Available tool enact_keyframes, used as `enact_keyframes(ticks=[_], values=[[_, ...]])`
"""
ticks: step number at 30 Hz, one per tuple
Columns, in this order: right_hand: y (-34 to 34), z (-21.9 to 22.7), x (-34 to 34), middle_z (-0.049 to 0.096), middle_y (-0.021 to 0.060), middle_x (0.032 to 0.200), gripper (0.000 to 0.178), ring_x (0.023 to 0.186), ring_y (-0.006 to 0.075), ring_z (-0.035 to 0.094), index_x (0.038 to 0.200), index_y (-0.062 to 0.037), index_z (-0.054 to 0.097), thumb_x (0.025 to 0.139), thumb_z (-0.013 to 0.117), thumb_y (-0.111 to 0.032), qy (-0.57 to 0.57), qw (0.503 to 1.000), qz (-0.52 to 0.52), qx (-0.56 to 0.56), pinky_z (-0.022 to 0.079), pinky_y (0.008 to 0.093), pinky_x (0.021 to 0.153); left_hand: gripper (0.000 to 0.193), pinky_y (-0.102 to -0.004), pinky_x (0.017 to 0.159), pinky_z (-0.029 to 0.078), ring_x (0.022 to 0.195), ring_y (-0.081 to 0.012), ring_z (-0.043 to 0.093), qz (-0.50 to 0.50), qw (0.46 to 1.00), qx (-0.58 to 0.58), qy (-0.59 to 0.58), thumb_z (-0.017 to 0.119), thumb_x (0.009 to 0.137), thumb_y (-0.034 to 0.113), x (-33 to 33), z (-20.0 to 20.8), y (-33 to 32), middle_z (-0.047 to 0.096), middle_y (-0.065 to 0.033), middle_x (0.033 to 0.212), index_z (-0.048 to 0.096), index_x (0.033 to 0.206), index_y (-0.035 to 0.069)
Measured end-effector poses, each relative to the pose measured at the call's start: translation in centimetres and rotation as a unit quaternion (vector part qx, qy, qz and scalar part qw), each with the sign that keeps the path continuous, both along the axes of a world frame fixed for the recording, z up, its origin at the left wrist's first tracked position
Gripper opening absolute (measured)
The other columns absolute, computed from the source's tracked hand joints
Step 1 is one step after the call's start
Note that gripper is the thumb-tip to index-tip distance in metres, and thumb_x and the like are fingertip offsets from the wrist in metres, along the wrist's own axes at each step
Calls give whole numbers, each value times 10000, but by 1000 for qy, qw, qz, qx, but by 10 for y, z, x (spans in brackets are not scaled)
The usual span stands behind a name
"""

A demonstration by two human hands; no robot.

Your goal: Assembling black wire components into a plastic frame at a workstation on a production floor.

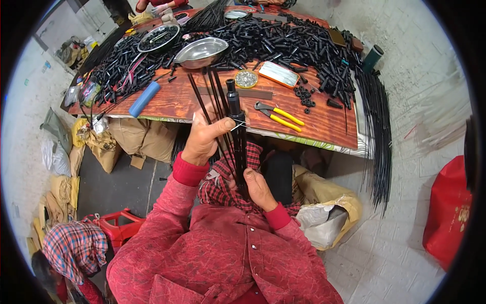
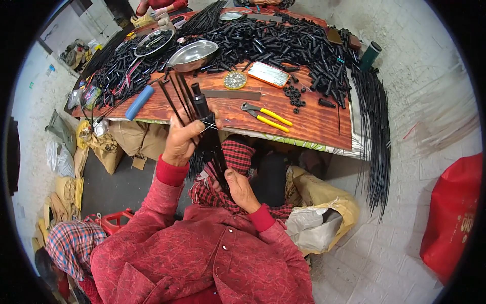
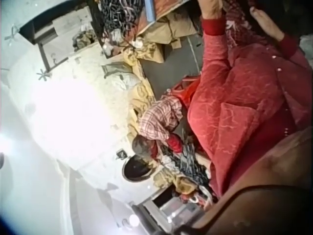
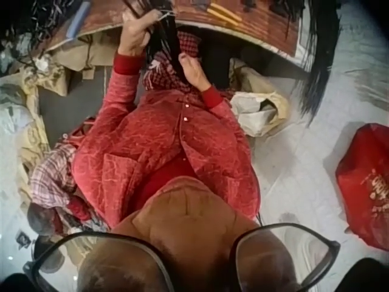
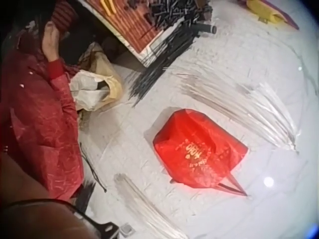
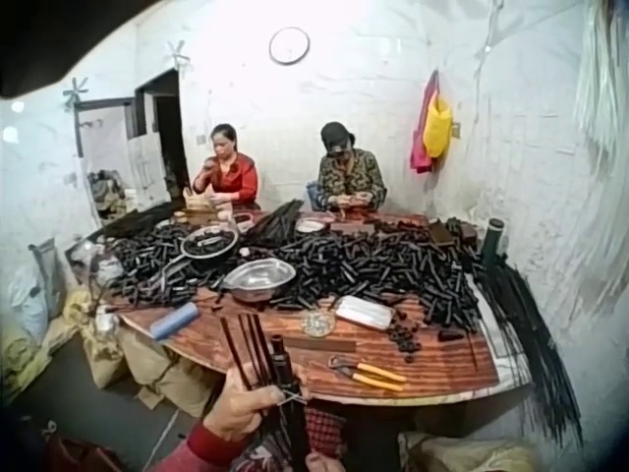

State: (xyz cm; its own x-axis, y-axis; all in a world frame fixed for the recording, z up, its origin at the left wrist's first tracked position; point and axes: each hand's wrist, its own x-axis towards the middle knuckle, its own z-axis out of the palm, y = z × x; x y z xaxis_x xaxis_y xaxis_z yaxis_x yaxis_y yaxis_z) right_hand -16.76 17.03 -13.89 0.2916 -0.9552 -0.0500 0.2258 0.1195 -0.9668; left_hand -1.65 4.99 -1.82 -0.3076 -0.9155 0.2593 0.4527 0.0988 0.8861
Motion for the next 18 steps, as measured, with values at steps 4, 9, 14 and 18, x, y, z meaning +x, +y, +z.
enact_keyframes(ticks=[4, 9, 14, 18], values=[[-4, -18, 7, 681, 116, 908, 600, 808, 192, 655, 959, 34, 626, 1024, 338, -488, 71, 997, -15, 6, 503, 314, 741, 440, -360, 836, 530, 915, -240, 657, -24, 997, 13, 72, 736, 825, 151, 11, -17, -12, 637, -149, 1064, 558, 1178, -43], [-16, 5, -17, 655, 131, 885, 457, 848, 226, 645, 1025, -6, 656, 990, 466, -420, 208, 971, -89, -71, 484, 332, 733, 424, -328, 829, 522, 903, -211, 653, -55, 995, 8, 80, 738, 836, 183, 7, -9, -8, 640, -138, 1055, 559, 1155, -31], [-41, 80, -44, 646, 63, 928, 181, 847, 117, 617, 988, 26, 630, 968, 562, -141, 164, 959, -173, -152, 503, 261, 765, 422, -331, 820, 524, 894, -209, 651, -64, 995, 9, 81, 739, 836, 179, -3, -5, -6, 637, -141, 1047, 557, 1149, -38], [-53, 132, -41, 645, 75, 943, 108, 831, 130, 639, 976, 21, 631, 870, 639, 4, 208, 908, -226, -285, 520, 261, 734, 406, -325, 836, 521, 894, -198, 655, -51, 998, -6, 43, 735, 834, 162, -10, -4, -6, 653, -135, 1035, 568, 1144, -40]])
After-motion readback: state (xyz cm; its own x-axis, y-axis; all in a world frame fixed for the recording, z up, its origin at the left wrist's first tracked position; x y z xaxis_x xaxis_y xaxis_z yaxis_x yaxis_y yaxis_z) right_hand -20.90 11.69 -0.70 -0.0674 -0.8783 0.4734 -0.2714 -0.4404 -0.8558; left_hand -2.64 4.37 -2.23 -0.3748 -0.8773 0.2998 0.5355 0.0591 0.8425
